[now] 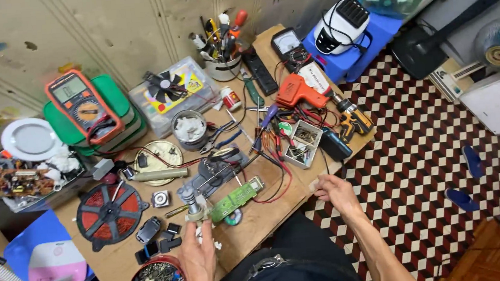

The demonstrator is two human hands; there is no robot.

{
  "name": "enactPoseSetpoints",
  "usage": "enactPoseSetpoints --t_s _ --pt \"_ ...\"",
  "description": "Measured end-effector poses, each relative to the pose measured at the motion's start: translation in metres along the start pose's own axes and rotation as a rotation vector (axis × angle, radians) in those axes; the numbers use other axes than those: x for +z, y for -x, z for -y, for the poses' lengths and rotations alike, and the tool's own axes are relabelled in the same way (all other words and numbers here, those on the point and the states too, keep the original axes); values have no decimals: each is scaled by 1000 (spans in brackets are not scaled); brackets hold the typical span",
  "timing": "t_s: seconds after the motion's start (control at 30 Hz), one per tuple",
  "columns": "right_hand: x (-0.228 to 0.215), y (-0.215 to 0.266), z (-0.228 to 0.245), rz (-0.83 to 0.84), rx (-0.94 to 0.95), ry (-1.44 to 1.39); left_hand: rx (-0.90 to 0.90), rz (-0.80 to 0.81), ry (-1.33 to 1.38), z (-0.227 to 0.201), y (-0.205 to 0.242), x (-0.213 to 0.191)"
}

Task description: Repairing and cleaning an appliance component at a workbench.

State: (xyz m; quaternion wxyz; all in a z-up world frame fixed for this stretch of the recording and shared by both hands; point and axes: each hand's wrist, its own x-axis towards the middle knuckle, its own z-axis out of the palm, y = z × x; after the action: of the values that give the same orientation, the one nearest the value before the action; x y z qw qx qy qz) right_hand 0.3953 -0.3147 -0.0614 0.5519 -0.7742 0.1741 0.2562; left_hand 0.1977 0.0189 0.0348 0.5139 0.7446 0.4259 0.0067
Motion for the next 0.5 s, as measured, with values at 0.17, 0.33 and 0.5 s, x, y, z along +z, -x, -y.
enactPoseSetpoints --t_s 0.17,0.33,0.5 --pt "-62 -98 -12 -143 -110 -32 -3 -194 124 9 5 37" --pt "-82 -152 54 -182 -229 196 -38 -425 10 11 17 85" --pt "-69 -194 125 -92 -451 488 -222 -516 295 -10 23 140"
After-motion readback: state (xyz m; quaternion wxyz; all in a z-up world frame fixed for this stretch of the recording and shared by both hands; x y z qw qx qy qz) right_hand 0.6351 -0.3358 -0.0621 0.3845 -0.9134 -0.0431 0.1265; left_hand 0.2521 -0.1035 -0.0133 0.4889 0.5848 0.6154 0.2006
